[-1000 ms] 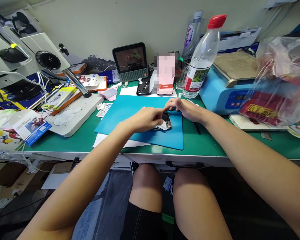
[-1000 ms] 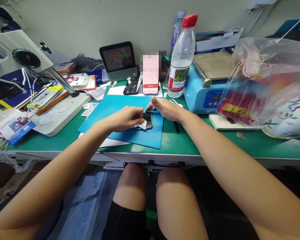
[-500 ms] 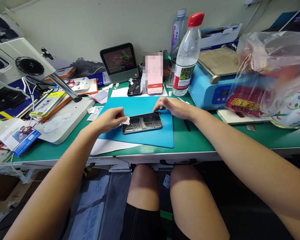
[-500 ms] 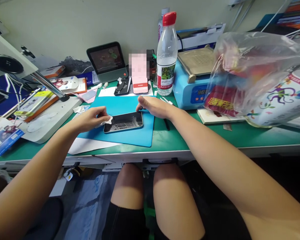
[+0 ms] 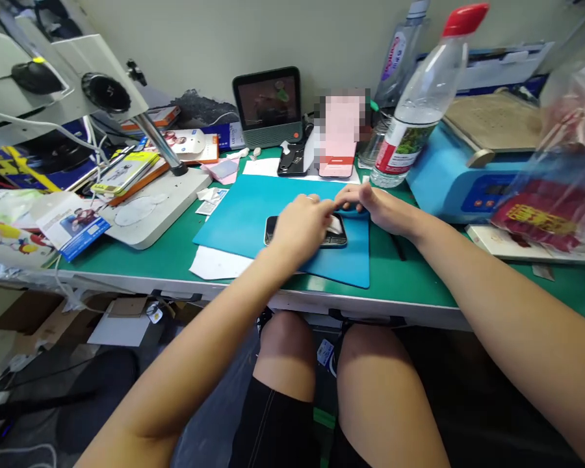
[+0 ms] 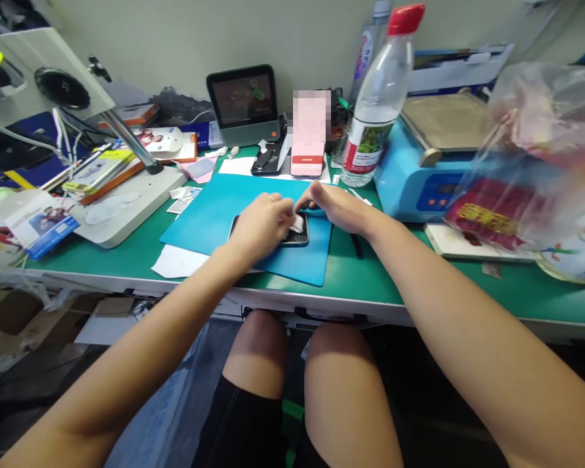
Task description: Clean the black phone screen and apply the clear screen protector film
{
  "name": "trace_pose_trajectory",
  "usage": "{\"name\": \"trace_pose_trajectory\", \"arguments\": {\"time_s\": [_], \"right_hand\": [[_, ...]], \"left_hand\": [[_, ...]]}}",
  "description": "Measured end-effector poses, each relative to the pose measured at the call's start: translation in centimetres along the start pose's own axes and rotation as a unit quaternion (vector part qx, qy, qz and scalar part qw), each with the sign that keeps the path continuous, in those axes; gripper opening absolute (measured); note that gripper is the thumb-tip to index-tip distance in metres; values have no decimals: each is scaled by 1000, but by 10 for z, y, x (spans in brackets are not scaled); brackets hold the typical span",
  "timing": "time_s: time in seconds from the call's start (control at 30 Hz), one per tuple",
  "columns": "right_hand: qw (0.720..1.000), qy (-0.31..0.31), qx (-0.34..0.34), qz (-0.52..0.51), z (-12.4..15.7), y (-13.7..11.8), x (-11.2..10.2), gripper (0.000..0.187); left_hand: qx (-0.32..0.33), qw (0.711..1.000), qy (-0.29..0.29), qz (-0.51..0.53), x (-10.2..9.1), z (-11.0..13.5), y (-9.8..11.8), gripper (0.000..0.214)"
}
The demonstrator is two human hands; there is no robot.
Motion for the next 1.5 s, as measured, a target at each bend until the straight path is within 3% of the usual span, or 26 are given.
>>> {"name": "trace_pose_trajectory", "arguments": {"time_s": [0.1, 0.23, 0.33, 0.53, 0.67, 0.83, 0.93, 1.03, 1.17, 1.3, 1.4, 1.5], "right_hand": [[1000, -10, -7, 14, -3, -1, -1, 118], [1000, -12, 6, 24, -6, 0, -2, 117], [1000, -11, 12, 24, -5, 0, -3, 113], [1000, -7, 20, 16, -4, -2, -2, 109], [998, -10, 42, 35, -7, -1, -3, 105], [995, -21, 17, 92, -15, 1, -7, 79], [982, -39, -25, 184, -20, -10, -5, 73], [968, -73, -61, 234, -29, -29, 1, 72], [951, -108, -135, 258, -54, -51, 17, 55], [949, -95, -152, 260, -79, -63, 44, 32], [951, -72, -159, 254, -86, -64, 64, 32], [958, -52, -161, 233, -85, -60, 78, 31]], "left_hand": [[28, 999, 11, -11, 7, 15, 19, 26], [54, 998, 27, -35, 3, 41, 13, 33], [48, 996, 43, -54, -6, 55, -10, 42], [-73, 996, 40, -40, -30, 59, -73, 39], [-72, 996, 50, -18, -38, 44, -99, 35], [-76, 995, 57, -15, -50, -8, -133, 33], [-10, 995, 98, -1, -49, -31, -148, 26], [35, 991, 111, 60, -41, -31, -154, 21], [33, 972, 107, 206, -35, -17, -155, 22], [54, 944, 38, 323, -38, -7, -151, 18], [60, 941, -1, 333, -40, -3, -149, 17], [62, 962, -33, 265, -41, -2, -148, 26]]}}
Point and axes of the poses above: each hand's wrist, its own z-axis away from the middle knuckle, its own x-axis out of the palm, y = z × x, the point moved 1 cm from there along -z, towards the middle knuckle, and after that the axes turned 6 degrees about -x, right-handed, at the moved point
